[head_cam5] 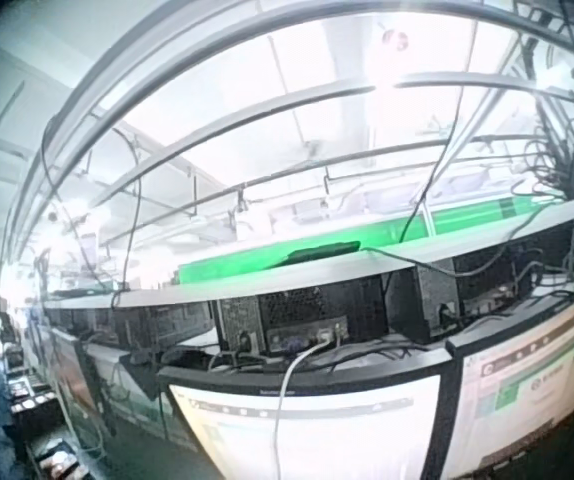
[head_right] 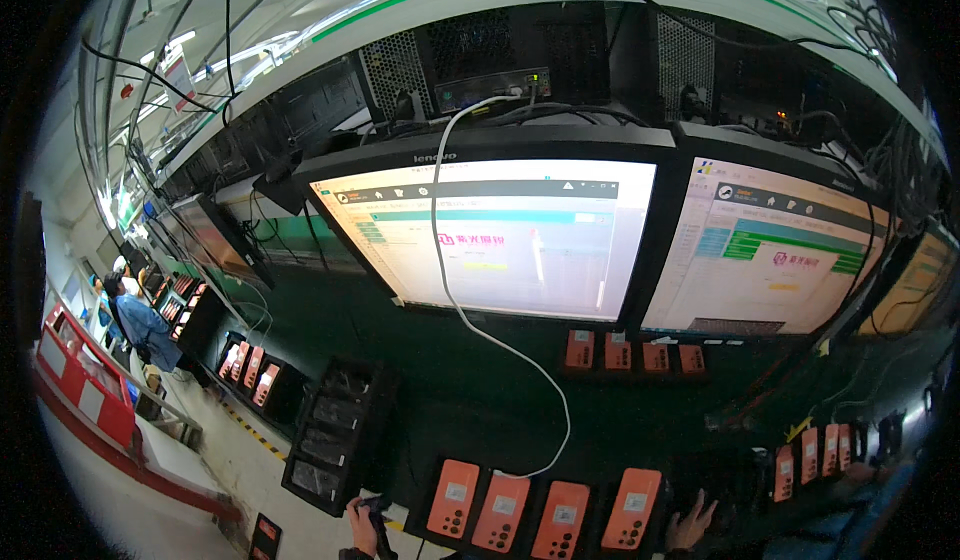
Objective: Performing functional testing on multiple mobile phones at an industrial workstation using a scanner and monitor software.
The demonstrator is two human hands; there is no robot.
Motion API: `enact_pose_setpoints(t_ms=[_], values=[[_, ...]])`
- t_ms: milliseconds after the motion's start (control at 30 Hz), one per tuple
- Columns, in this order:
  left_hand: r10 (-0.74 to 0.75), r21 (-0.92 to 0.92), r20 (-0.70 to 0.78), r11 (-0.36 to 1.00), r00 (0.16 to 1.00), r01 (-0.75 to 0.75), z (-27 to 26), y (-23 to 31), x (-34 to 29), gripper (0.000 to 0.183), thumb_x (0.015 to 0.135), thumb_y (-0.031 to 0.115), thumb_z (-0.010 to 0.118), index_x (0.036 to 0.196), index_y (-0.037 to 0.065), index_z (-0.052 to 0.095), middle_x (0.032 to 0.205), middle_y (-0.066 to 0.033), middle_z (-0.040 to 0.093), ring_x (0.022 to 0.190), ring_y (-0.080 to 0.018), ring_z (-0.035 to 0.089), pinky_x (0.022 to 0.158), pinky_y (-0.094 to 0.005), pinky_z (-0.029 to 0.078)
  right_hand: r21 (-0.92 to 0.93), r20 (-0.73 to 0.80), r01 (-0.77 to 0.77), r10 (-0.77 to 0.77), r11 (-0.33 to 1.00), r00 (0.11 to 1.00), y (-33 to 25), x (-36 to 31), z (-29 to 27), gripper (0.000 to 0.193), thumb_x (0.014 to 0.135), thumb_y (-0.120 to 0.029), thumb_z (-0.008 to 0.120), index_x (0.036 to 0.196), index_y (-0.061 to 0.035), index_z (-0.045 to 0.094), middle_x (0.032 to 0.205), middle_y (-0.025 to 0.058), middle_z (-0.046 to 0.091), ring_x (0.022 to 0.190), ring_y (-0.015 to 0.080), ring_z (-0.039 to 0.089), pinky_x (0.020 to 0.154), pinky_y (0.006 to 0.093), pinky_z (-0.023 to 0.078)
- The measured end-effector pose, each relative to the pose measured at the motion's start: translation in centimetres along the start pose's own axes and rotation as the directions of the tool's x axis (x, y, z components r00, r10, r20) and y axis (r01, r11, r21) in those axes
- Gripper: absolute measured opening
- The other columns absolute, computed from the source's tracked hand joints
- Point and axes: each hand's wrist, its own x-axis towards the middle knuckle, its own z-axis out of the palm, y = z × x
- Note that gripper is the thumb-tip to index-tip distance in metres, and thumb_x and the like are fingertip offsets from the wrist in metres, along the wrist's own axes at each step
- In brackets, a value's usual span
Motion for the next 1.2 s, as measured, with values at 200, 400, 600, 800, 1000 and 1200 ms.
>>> enact_pose_setpoints(t_ms=[200, 400, 600, 800, 1000, 1200], values=[[0.163, 0.139, 0.118, 0.974, 0.980, -0.179, -0.4, 9.5, -0.3, 0.042, 0.091, 0.016, 0.046, 0.130, 0.003, 0.042, 0.122, -0.0202, 0.052, 0.106, -0.0294, 0.053, 0.096, -0.0358, 0.040, 0.681, -0.137, 0.038, 0.076, 0.731, 0.988, -8.9, -1.8, -8.9, 0.034, 0.093, -0.013, 0.057, 0.126, -0.0021, 0.053, 0.112, 0.0146, 0.062, 0.095, 0.0218, 0.060, 0.082, 0.0353, 0.049], [0.164, 0.037, 0.440, 0.979, 0.883, -0.201, 1.7, 15.4, -0.9, 0.045, 0.087, 0.007, 0.047, 0.132, 0.006, 0.044, 0.115, -0.0154, 0.055, 0.102, -0.0238, 0.054, 0.094, -0.0321, 0.042, 0.812, 0.545, -0.485, -0.124, 0.325, 0.829, -22.6, -8.9, -13.6, 0.027, 0.096, -0.019, 0.057, 0.118, -0.0050, 0.054, 0.100, 0.0073, 0.066, 0.075, 0.0129, 0.064, 0.060, 0.0257, 0.051], [0.114, 0.010, 0.660, 0.987, 0.743, -0.161, 4.1, 16.5, -1.6, 0.044, 0.088, 0.010, 0.050, 0.131, 0.006, 0.043, 0.108, -0.0172, 0.061, 0.096, -0.0260, 0.060, 0.088, -0.0343, 0.046, 0.579, 0.809, -0.803, -0.222, 0.140, 0.544, -33.5, -10.8, -7.4, 0.040, 0.094, -0.025, 0.060, 0.127, -0.0056, 0.049, 0.093, 0.0071, 0.067, 0.072, 0.0158, 0.066, 0.055, 0.0251, 0.051], [0.156, 0.071, 0.630, 0.964, 0.760, -0.257, 5.3, 15.5, -2.6, 0.046, 0.089, 0.017, 0.054, 0.132, 0.009, 0.042, 0.098, -0.0242, 0.065, 0.088, -0.0371, 0.066, 0.079, -0.0408, 0.050, 0.675, 0.719, -0.680, -0.044, 0.286, 0.694, -36.1, -11.5, -2.4, 0.021, 0.093, -0.019, 0.063, 0.107, -0.0038, 0.060, 0.085, 0.0058, 0.068, 0.065, 0.0123, 0.065, 0.052, 0.0224, 0.048], [0.197, 0.016, 0.611, 0.965, 0.767, -0.261, 5.0, 15.4, -2.3, 0.043, 0.090, 0.017, 0.051, 0.132, 0.009, 0.042, 0.098, -0.0215, 0.064, 0.085, -0.0336, 0.065, 0.077, -0.0390, 0.050, 0.816, 0.566, -0.539, -0.101, 0.211, 0.818, -35.8, -12.6, -2.2, 0.015, 0.097, -0.015, 0.056, 0.105, -0.0022, 0.054, 0.087, 0.0096, 0.067, 0.069, 0.0150, 0.066, 0.056, 0.0251, 0.052], [0.239, 0.093, 0.375, 0.952, 0.896, -0.293, 6.1, 11.8, 4.0, 0.044, 0.088, 0.015, 0.054, 0.130, 0.014, 0.042, 0.091, -0.0215, 0.065, 0.077, -0.0360, 0.066, 0.068, -0.0413, 0.051, 0.789, 0.614, -0.603, -0.099, 0.117, 0.783, -34.2, -13.6, -4.3, 0.018, 0.100, -0.017, 0.051, 0.110, -0.0020, 0.050, 0.103, 0.0132, 0.064, 0.090, 0.0237, 0.068, 0.075, 0.0314, 0.057]])
